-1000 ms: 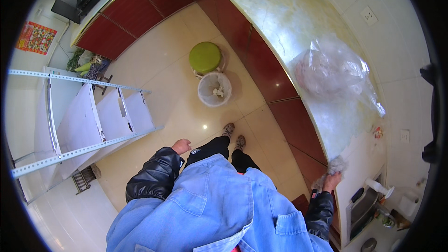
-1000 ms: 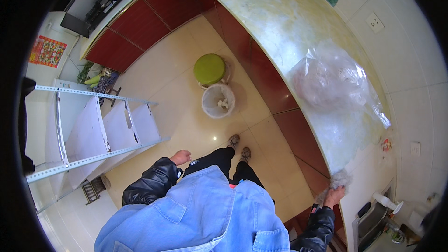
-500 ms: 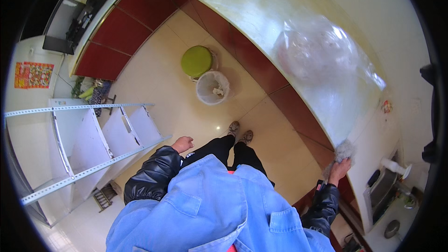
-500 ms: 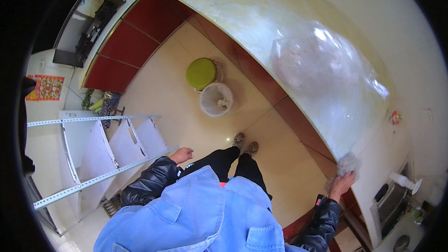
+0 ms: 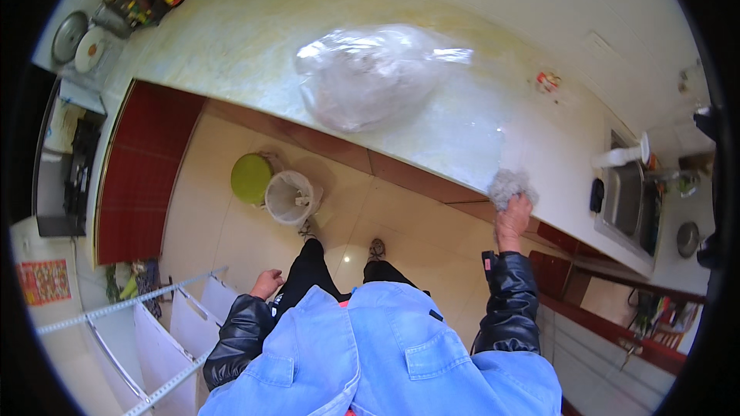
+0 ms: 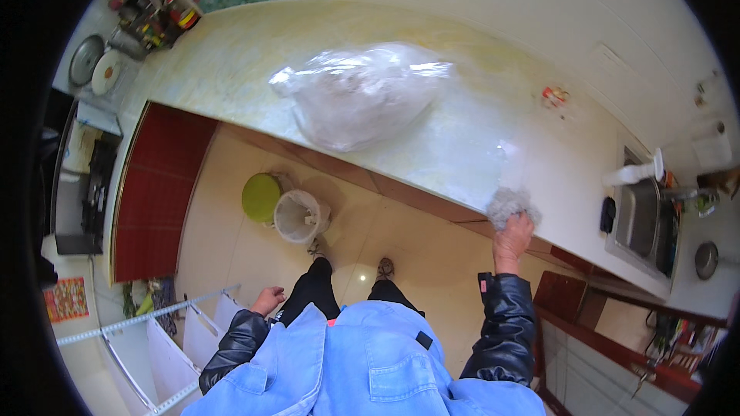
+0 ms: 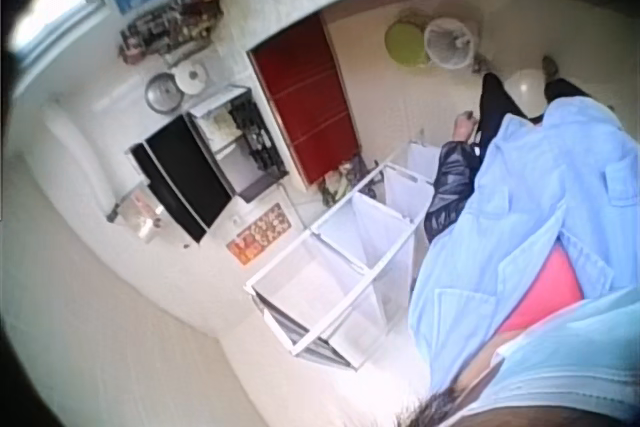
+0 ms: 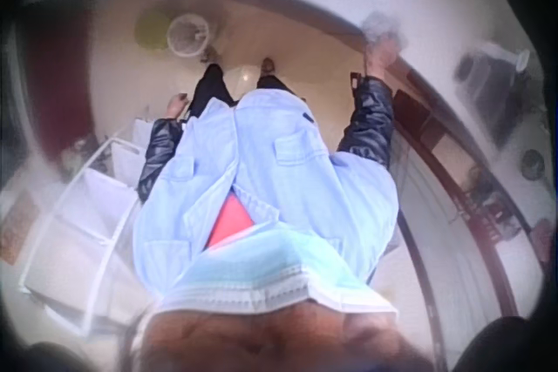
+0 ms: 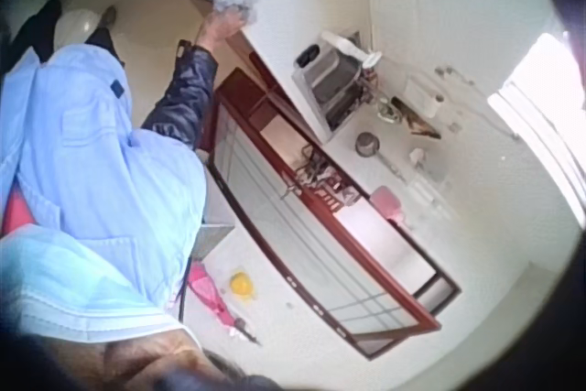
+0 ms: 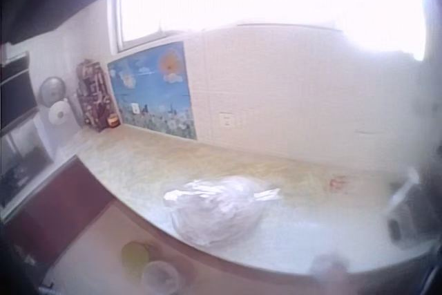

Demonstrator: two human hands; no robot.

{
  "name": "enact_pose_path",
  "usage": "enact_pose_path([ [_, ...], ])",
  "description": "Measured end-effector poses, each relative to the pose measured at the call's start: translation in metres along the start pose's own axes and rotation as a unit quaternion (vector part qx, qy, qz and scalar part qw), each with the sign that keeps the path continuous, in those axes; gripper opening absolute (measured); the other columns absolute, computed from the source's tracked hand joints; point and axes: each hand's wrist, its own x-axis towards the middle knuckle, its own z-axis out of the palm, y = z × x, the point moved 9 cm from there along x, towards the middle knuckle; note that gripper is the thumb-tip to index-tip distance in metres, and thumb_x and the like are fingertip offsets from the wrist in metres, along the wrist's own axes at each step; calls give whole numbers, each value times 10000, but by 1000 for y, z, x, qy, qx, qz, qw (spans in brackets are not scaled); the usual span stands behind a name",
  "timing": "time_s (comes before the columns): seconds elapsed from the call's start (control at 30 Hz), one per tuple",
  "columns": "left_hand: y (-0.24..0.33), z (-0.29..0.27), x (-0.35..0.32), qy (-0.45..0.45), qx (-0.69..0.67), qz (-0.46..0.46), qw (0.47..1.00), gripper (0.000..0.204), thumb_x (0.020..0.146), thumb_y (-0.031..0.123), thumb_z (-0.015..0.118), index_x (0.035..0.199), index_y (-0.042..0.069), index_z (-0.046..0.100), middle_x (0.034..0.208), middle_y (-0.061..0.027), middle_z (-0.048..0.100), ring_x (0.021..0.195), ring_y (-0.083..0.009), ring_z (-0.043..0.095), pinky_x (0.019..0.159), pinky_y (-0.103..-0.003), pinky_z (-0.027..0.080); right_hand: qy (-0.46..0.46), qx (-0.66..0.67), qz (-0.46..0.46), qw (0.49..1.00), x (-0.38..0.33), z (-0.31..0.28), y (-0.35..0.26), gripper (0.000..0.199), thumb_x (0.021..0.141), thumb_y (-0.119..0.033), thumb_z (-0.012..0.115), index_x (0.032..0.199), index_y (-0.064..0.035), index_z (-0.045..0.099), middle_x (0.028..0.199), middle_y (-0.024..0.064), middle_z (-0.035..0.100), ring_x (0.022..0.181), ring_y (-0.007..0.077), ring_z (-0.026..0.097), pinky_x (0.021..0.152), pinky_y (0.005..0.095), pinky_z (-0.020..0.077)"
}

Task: The person wipes a small table and adjacent wall with a cloth, moving a yellow basket and cutting board to reach the wall. The person then wipes the kitchen counter and returns to wipe the table and wall again.

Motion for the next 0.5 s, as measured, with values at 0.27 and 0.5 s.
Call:
enact_pose_path([
  [0.27, 32, -16, 47, -94, 136, 22, 986, 515, 845, 218, 731, 1256, -75, 627, 1229, -245, 667, 1178, -341, 634, 1008, -388, 485, 86, 80, -168, 979, -2, -45, -93, 206, 740, -63, 633, 946, -74, 646, 1170, 174, 597, 1055, 385, 556, 874, 490, 487],
  [0.5, 139, -14, 147, -140, 175, 106, 969, 520, 838, 204, 736, 1256, -83, 623, 1190, -253, 681, 1142, -332, 654, 990, -389, 494, 53, -50, 53, 996, -52, -26, 52, 185, 761, -89, 644, 942, -81, 681, 1140, 134, 616, 1047, 361, 570, 864, 454, 493],
])
